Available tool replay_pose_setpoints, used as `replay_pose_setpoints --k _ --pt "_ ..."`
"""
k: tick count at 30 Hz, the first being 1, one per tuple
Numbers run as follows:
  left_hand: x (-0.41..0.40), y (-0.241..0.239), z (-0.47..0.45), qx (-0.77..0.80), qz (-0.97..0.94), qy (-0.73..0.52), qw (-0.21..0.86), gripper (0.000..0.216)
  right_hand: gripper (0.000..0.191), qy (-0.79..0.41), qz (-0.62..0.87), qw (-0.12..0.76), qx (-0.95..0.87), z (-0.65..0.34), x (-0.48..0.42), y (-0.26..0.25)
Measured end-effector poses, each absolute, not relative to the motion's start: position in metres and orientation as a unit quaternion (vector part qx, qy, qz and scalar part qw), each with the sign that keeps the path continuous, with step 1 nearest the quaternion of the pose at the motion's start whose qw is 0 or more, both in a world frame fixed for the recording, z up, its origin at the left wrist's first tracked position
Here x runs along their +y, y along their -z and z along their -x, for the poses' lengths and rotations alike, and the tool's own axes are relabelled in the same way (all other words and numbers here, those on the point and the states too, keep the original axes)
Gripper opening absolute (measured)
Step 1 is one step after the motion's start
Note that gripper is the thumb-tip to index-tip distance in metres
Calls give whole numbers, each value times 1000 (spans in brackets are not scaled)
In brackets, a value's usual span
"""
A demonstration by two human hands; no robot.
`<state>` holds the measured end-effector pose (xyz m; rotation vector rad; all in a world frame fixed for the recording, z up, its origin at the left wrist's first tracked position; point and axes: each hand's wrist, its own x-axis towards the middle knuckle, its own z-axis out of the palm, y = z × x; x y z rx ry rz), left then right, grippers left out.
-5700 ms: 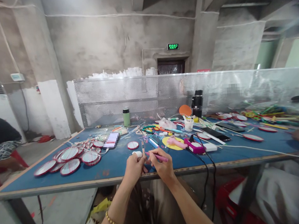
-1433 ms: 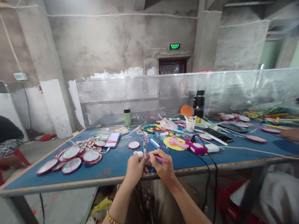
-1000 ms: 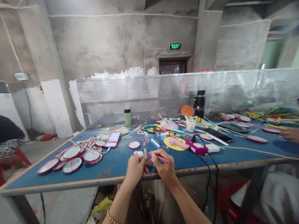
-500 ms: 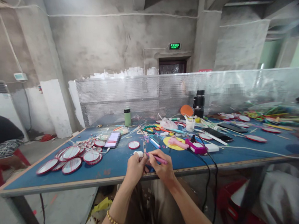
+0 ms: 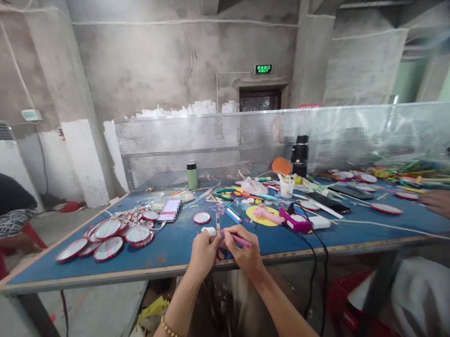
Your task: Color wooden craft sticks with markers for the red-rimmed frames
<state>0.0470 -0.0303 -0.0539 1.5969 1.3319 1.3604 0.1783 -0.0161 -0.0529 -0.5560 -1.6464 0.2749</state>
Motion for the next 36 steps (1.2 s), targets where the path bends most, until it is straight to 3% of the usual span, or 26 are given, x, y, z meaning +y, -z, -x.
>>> replay_pose_setpoints --k 36 --pt "-28 56 -47 504 -614 -520 315 33 14 -129 251 629 -724 -178 -16 54"
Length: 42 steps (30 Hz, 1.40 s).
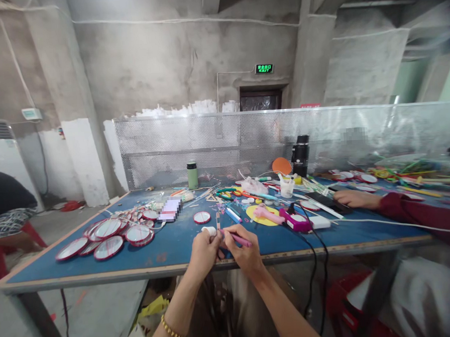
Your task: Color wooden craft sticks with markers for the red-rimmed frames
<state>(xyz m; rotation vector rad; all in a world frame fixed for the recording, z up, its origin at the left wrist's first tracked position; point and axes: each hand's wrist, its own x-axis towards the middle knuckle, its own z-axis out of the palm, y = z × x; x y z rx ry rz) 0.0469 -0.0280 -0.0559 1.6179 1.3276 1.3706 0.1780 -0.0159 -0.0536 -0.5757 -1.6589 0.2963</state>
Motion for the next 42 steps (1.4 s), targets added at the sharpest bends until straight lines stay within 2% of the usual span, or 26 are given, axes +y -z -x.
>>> replay_pose_setpoints --k 42 --pt "-26 58 -46 496 -615 -523 322 36 13 -84 254 648 -714 -177 -15 55"
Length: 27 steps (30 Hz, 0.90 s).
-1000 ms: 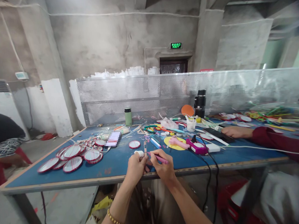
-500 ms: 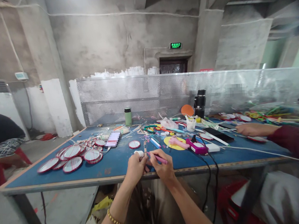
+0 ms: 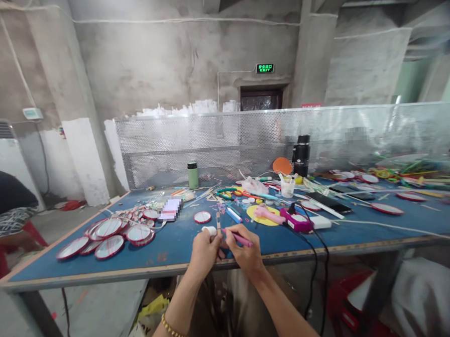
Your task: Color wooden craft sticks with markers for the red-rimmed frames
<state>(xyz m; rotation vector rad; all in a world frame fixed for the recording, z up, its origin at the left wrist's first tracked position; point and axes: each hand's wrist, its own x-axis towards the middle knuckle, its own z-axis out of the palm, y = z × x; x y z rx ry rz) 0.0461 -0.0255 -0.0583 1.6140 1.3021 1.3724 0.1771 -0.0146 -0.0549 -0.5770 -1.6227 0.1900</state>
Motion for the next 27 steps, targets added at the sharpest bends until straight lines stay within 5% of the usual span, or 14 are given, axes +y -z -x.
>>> replay_pose_setpoints --k 27 --pt "-29 53 -47 494 -617 -523 319 35 13 -94 247 635 -726 -178 -16 55"
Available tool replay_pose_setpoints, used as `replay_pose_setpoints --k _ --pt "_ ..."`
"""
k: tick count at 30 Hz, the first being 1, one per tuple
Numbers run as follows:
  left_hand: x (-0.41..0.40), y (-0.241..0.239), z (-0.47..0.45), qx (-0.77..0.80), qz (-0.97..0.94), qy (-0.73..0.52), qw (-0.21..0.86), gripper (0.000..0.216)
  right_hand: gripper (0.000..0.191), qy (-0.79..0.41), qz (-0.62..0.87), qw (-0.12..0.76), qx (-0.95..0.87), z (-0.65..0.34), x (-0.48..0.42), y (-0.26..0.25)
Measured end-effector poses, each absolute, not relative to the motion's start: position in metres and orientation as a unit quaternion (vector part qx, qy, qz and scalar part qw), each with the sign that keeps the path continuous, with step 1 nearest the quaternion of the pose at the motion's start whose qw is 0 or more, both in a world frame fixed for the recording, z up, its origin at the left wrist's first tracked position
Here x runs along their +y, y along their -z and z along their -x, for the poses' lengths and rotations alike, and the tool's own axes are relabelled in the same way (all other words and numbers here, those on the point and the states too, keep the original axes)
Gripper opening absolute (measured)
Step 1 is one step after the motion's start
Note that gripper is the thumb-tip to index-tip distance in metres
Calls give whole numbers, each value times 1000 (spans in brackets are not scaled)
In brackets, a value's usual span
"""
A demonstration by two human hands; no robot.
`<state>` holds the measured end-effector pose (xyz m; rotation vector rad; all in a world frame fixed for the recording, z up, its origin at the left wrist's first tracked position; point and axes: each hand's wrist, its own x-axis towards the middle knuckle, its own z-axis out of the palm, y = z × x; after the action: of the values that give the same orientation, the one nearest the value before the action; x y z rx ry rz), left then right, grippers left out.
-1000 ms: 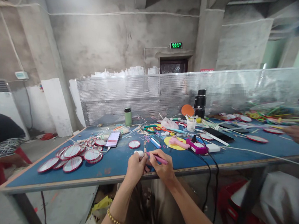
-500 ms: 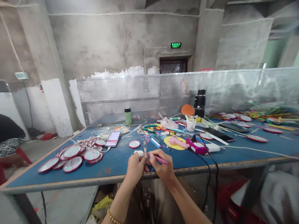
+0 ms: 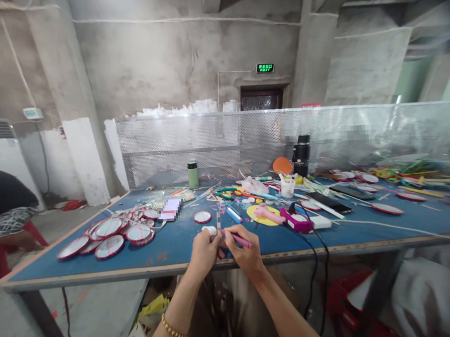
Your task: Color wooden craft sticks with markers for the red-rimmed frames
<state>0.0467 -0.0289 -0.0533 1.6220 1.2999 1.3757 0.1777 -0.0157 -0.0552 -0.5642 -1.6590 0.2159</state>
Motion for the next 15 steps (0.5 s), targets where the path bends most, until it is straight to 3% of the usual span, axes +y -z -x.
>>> replay_pose_setpoints --k 15 --pt "-28 55 -46 490 -617 -524 324 38 14 -63 257 649 -713 -178 -16 56"
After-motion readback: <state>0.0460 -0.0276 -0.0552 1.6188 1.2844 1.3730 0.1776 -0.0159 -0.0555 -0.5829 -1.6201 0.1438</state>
